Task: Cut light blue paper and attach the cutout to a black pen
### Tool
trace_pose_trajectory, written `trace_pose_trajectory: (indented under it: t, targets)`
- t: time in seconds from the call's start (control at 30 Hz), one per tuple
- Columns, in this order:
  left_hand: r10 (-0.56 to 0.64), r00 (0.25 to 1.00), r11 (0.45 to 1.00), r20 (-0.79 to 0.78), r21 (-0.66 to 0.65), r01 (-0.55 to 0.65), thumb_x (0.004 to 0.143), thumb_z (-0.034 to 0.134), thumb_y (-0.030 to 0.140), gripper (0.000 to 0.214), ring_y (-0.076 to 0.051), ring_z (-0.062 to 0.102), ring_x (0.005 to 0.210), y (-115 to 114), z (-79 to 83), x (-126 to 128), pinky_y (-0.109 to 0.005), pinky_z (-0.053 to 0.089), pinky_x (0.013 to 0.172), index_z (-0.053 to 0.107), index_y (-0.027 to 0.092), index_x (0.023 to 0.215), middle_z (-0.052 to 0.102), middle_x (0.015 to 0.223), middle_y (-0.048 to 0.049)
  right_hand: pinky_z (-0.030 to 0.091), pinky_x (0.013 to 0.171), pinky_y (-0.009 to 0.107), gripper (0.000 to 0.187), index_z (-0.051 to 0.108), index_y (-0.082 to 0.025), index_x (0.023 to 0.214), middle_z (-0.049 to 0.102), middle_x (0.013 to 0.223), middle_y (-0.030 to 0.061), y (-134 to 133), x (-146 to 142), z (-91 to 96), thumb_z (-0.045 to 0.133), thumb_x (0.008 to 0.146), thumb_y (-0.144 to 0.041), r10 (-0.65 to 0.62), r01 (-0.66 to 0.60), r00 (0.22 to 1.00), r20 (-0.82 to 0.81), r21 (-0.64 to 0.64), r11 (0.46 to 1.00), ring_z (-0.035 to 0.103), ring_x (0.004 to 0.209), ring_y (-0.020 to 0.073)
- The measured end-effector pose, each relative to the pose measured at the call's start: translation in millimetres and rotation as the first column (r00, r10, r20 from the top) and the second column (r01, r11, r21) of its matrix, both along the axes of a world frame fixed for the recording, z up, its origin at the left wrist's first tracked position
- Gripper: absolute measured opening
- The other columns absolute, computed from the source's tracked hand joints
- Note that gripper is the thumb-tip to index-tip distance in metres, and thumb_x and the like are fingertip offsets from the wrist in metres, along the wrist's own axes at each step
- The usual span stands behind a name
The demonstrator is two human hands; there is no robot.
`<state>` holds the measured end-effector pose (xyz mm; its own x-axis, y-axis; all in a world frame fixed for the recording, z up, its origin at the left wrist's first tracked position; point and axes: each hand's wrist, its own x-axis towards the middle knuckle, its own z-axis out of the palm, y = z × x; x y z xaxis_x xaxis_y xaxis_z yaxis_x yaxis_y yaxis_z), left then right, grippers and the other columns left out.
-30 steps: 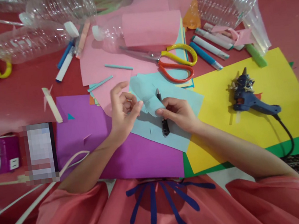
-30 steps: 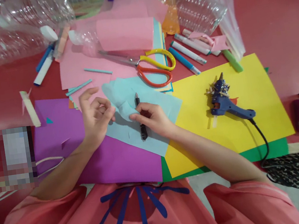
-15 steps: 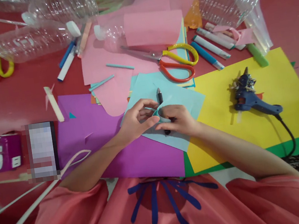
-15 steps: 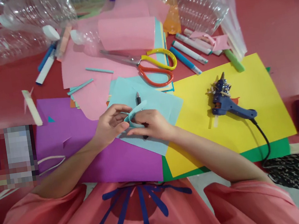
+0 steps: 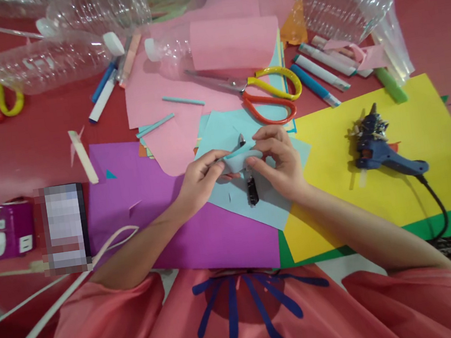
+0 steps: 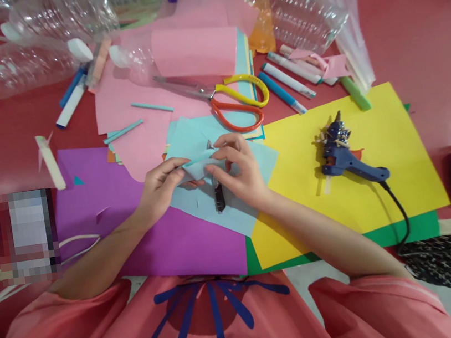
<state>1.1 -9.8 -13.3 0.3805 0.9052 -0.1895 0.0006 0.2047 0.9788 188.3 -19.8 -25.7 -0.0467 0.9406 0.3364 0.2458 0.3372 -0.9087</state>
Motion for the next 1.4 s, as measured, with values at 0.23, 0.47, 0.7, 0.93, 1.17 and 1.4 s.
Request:
trace_pose_trajectory:
  t: [0.23,0.47,0.7,0.93,1.17,1.4]
  targets:
    - [-0.038,0.999,0.998,-0.005,-0.050,0.038,0.086,0.062,0.040,0.025,-0.016,0.075,0.076,-1,4.5,1,-0.029,0.062,0.074,0.065,0.016,0.094,0.074,0.086,-0.0033,0.048,0.058,0.027,0.018,0.058,-0.023,0.078,0.059,0.075,-0.0019,-1,0,-6.2,0.068,0.086,-0.036,0.016,-0.041,0.991,-0.130,-0.190,0.981,0.056,0.065,0.0112]
    - [-0.003,0.994,1.000,-0.105,0.001,0.003,0.076,0.074,0.053,0.042,-0.013,0.071,0.074,1,2.2,1,-0.023,0.059,0.070,0.068,0.016,0.094,0.076,0.086,-0.0033,0.049,0.059,0.027,0.024,0.056,-0.022,0.073,0.058,0.073,-0.0015,-1,-1,-4.1,0.072,0.083,-0.038,-0.030,-0.014,0.980,-0.198,-0.215,0.977,0.056,0.065,0.0116]
    - [0.051,0.983,0.998,-0.174,-0.011,-0.054,0.069,0.076,0.064,0.053,-0.013,0.070,0.065,4,3.8,0,-0.022,0.059,0.064,0.072,0.016,0.090,0.074,0.077,-0.0021,0.045,0.055,0.026,0.027,0.055,-0.022,0.073,0.055,0.068,-0.0034,0,-2,-4.0,0.075,0.080,-0.039,-0.027,-0.048,0.968,-0.251,-0.289,0.956,0.052,0.060,0.0096]
    - [0.089,0.981,0.994,-0.170,-0.041,-0.097,0.064,0.078,0.066,0.056,-0.013,0.071,0.061,5,7.8,1,-0.022,0.060,0.061,0.071,0.016,0.089,0.074,0.077,-0.0021,0.046,0.053,0.026,0.040,0.056,-0.024,0.092,0.054,0.065,-0.0066,4,-3,5.5,0.077,0.074,-0.054,-0.030,-0.105,0.940,-0.339,-0.375,0.921,0.054,0.055,0.0096]
    - [0.073,0.987,0.991,-0.146,-0.097,-0.087,0.067,0.079,0.061,0.055,-0.012,0.072,0.064,5,5.8,0,-0.021,0.061,0.062,0.070,0.016,0.098,0.075,0.085,-0.0026,0.039,0.050,0.025,0.045,0.059,-0.020,0.070,0.055,0.056,-0.0040,5,1,9.3,0.072,0.075,-0.062,0.049,-0.174,0.964,-0.262,-0.477,0.861,0.049,0.051,0.0089]
    - [0.067,0.989,0.992,-0.134,-0.099,-0.081,0.067,0.080,0.060,0.055,-0.013,0.073,0.068,5,4.4,-1,-0.023,0.063,0.065,0.069,0.017,0.099,0.076,0.088,-0.0034,0.037,0.049,0.025,0.048,0.055,-0.020,0.066,0.054,0.053,-0.0043,5,0,8.5,0.071,0.074,-0.065,0.037,-0.158,0.967,-0.251,-0.483,0.861,0.047,0.050,0.0086]
